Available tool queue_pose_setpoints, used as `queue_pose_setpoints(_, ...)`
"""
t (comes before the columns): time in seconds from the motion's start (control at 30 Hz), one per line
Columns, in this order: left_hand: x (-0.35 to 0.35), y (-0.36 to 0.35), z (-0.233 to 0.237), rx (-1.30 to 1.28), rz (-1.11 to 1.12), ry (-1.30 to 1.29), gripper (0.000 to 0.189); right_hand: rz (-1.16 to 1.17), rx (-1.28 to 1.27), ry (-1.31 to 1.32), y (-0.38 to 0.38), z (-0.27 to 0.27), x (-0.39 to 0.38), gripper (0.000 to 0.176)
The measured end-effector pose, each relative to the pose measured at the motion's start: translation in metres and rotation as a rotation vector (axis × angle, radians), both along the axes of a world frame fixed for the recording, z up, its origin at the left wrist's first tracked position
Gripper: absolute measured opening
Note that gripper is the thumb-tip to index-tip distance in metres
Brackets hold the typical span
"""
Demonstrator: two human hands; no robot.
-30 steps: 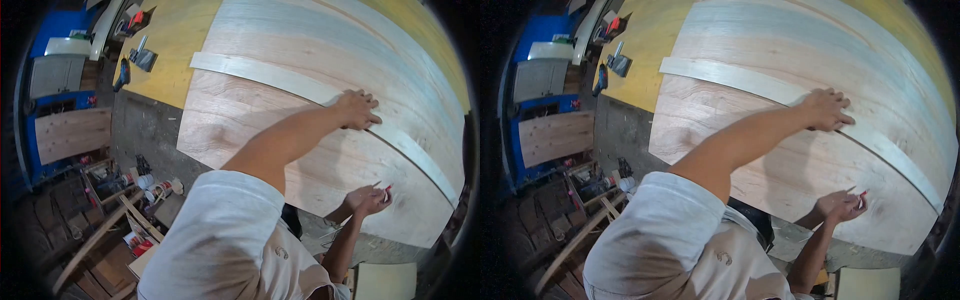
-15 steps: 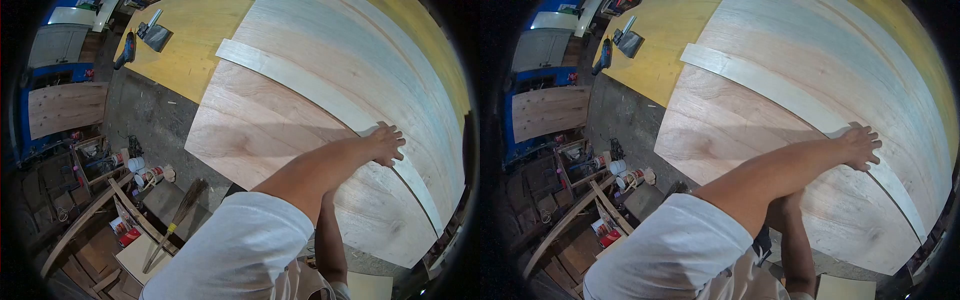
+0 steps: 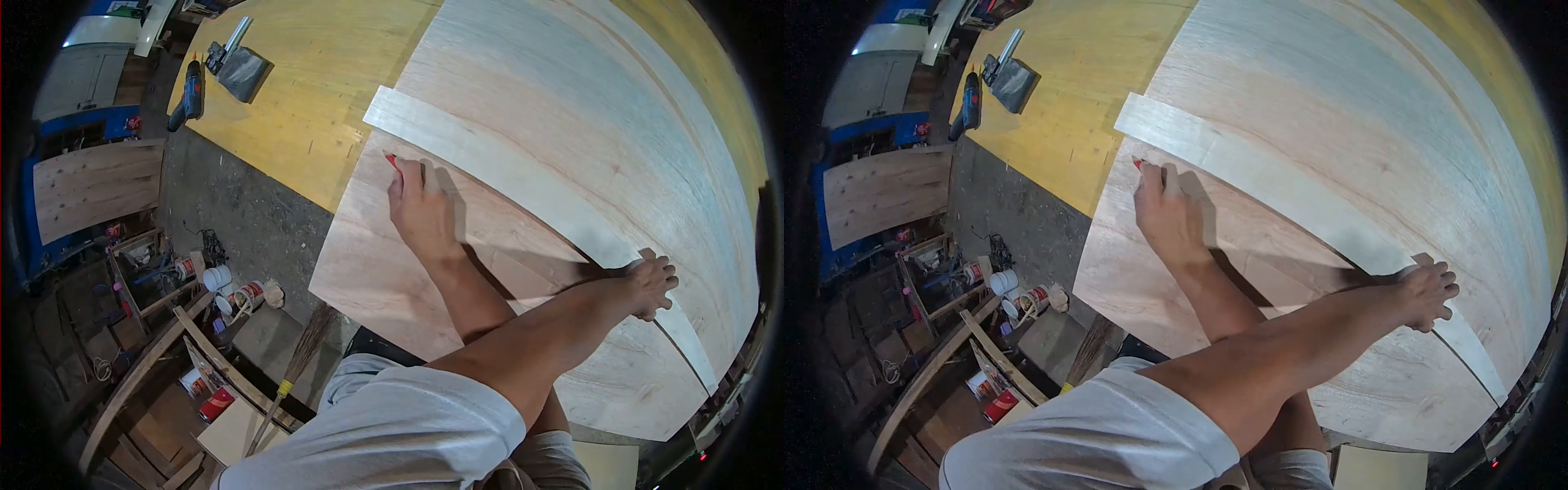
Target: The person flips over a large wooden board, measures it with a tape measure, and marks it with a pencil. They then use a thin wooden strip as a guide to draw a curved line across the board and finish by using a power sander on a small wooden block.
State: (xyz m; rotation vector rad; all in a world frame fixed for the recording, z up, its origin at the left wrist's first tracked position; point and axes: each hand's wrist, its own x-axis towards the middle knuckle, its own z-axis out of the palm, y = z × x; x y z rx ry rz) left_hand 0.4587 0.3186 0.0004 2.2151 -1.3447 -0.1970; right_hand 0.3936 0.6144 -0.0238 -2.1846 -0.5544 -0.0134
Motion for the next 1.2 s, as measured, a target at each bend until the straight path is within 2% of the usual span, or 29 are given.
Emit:
queue_pose_setpoints(0.2, 0.001, -0.01, -0.004, 0.027, -0.021, 0.048, 0.032, 0.022, -0.05, 0.038, 0.009, -0.001, 0.006, 0.018)
queue_pose_setpoints(0.37, -0.009, -0.037, -0.031, -0.217, 0.226, -0.138, 0.033, 0.044, -0.083, 0.064, 0.017, 0.0, 0.01, 0.017)
queue_pose_setpoints(0.47, -0.022, -0.083, -0.068, -0.285, 0.271, -0.101, 0.031, 0.047, -0.1, 0.08, 0.021, 0.0, 0.019, 0.016)
queue_pose_setpoints(0.57, 0.001, 0.023, 0.023, -0.126, 0.146, -0.013, 0.03, 0.05, -0.12, 0.095, 0.021, -0.001, 0.028, 0.016)
queue_pose_setpoints(0.77, -0.002, -0.013, -0.007, -0.028, 0.0, 0.087, 0.033, 0.05, -0.163, 0.118, 0.03, 0.009, 0.032, 0.015)
queue_pose_setpoints(0.9, 0.003, 0.004, 0.019, 0.116, 0.029, 0.223, 0.037, 0.006, -0.175, 0.092, 0.002, 0.02, 0.027, 0.015)
queue_pose_setpoints(0.97, 0.002, -0.009, -0.006, 0.081, -0.001, 0.212, 0.04, 0.088, -0.177, 0.049, 0.012, 0.029, 0.032, 0.015)
queue_pose_setpoints(1.0, 0.001, -0.015, -0.012, 0.039, -0.022, 0.217, 0.043, 0.089, -0.146, -0.059, 0.019, 0.028, 0.035, 0.016)
queue_pose_setpoints(1.03, -0.002, -0.015, -0.013, 0.009, 0.018, 0.03, 0.048, 0.083, -0.122, -0.165, 0.026, 0.023, 0.039, 0.016)
queue_pose_setpoints(1.13, 0.002, -0.006, 0.007, 0.115, -0.025, 0.036, 0.05, 0.101, -0.071, 0.009, 0.034, 0.022, 0.045, 0.017)
queue_pose_setpoints(1.2, 0.003, -0.003, 0.02, 0.137, -0.054, 0.069, 0.05, 0.064, -0.089, -0.008, 0.012, 0.018, 0.044, 0.018)
